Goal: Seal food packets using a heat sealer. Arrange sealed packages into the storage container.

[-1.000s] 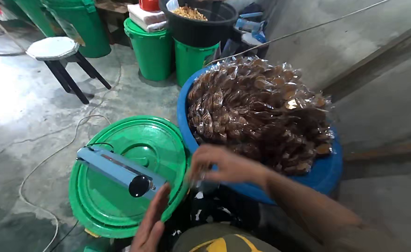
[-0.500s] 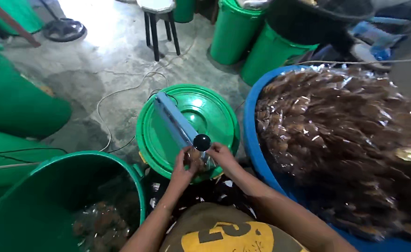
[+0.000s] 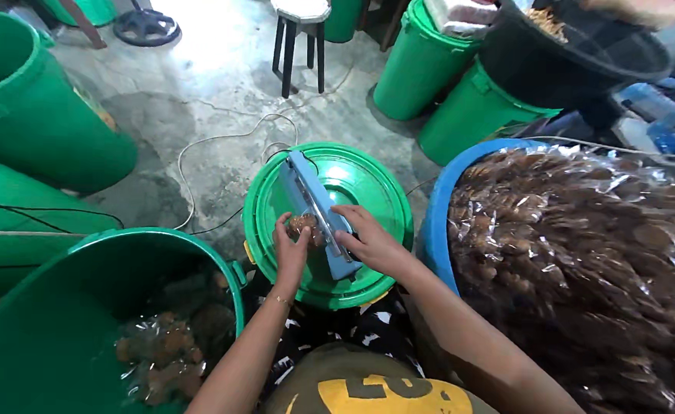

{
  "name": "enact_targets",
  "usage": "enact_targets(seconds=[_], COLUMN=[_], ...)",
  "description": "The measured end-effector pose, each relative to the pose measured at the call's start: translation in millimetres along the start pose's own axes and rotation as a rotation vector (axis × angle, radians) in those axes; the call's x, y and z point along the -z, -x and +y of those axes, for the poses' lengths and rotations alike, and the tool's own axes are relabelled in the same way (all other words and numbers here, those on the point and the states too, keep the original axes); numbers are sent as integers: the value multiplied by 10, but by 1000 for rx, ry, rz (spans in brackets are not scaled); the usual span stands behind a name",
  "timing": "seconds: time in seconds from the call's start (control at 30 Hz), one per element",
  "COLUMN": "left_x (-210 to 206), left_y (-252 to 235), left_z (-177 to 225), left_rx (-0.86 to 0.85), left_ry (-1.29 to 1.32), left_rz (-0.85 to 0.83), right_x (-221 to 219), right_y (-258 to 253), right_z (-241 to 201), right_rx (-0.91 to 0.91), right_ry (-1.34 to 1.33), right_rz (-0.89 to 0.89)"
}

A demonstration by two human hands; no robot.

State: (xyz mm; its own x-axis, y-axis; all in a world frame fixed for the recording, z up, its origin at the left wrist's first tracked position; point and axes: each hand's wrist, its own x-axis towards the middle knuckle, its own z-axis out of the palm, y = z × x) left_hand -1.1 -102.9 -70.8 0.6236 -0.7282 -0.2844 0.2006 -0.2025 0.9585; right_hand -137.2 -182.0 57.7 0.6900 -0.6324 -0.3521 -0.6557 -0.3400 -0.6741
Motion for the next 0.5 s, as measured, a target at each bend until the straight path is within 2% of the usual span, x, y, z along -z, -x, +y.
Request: enact_targets(seconds=[0.1, 0.2, 0.27, 0.4, 0.5], left_x=[5, 41, 104, 264, 253], left_y=[-82, -133, -170, -243, -248], left_z=[64, 150, 97, -113, -52], left_rx=[-48, -72, -53, 119, 195], left_ry=[-99, -184, -193, -89, 24], left_rz=[-33, -73, -71, -14, -34], right_x=[5, -245, -407, -656, -740], right_y=[-71, -163, -148, -91, -118], right_z=[-109, -13, 69, 334, 453], right_rx=[-61, -121, -105, 122, 250], right_ry=[254, 360, 371, 372, 334], right_rz=[-140, -126, 7, 339, 469])
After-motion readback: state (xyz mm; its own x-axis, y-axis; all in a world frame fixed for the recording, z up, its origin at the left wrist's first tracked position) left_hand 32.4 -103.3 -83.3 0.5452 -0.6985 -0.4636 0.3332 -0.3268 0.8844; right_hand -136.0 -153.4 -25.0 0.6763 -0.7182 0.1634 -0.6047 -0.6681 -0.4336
